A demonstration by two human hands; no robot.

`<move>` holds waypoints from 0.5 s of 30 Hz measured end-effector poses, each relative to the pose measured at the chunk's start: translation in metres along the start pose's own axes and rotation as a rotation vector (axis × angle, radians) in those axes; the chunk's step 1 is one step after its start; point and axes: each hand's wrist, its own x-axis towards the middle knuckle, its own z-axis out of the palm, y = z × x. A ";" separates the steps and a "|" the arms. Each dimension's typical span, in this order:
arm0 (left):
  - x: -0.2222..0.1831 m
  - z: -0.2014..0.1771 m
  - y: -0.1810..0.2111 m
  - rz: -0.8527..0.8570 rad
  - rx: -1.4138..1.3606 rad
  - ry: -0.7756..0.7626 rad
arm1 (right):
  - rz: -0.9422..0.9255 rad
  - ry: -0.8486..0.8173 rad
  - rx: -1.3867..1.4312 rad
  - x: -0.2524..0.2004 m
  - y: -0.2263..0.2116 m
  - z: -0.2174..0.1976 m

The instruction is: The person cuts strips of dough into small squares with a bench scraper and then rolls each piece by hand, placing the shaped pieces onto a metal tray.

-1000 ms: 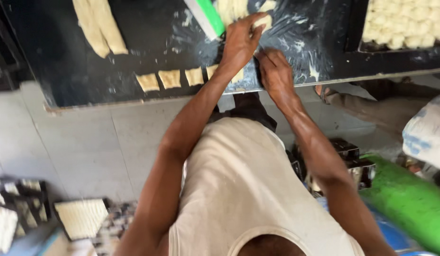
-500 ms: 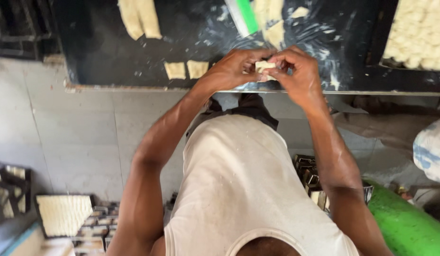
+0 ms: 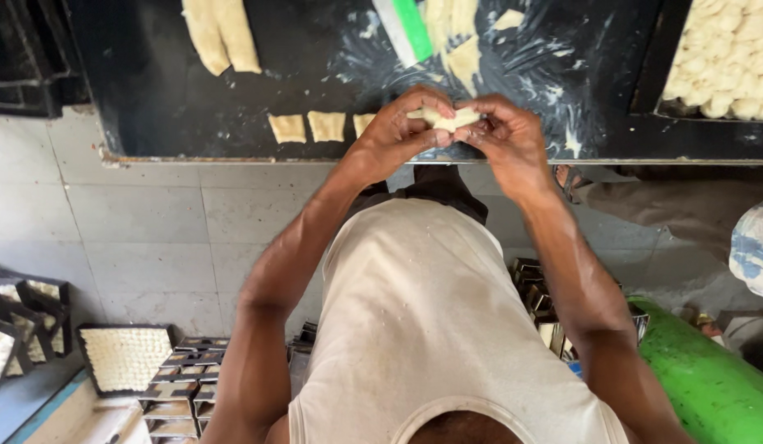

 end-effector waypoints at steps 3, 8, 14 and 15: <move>0.013 0.010 -0.002 0.308 0.800 0.122 | -0.137 0.034 -0.233 -0.001 0.011 -0.016; 0.045 0.025 -0.014 -0.038 0.958 0.149 | -0.087 -0.731 -0.596 -0.012 -0.017 -0.075; 0.087 0.054 -0.041 -0.113 0.845 0.016 | -0.097 -0.059 -0.875 -0.006 -0.055 -0.124; 0.096 0.060 -0.045 -0.005 0.780 0.000 | -0.136 -0.040 -0.843 -0.001 -0.051 -0.125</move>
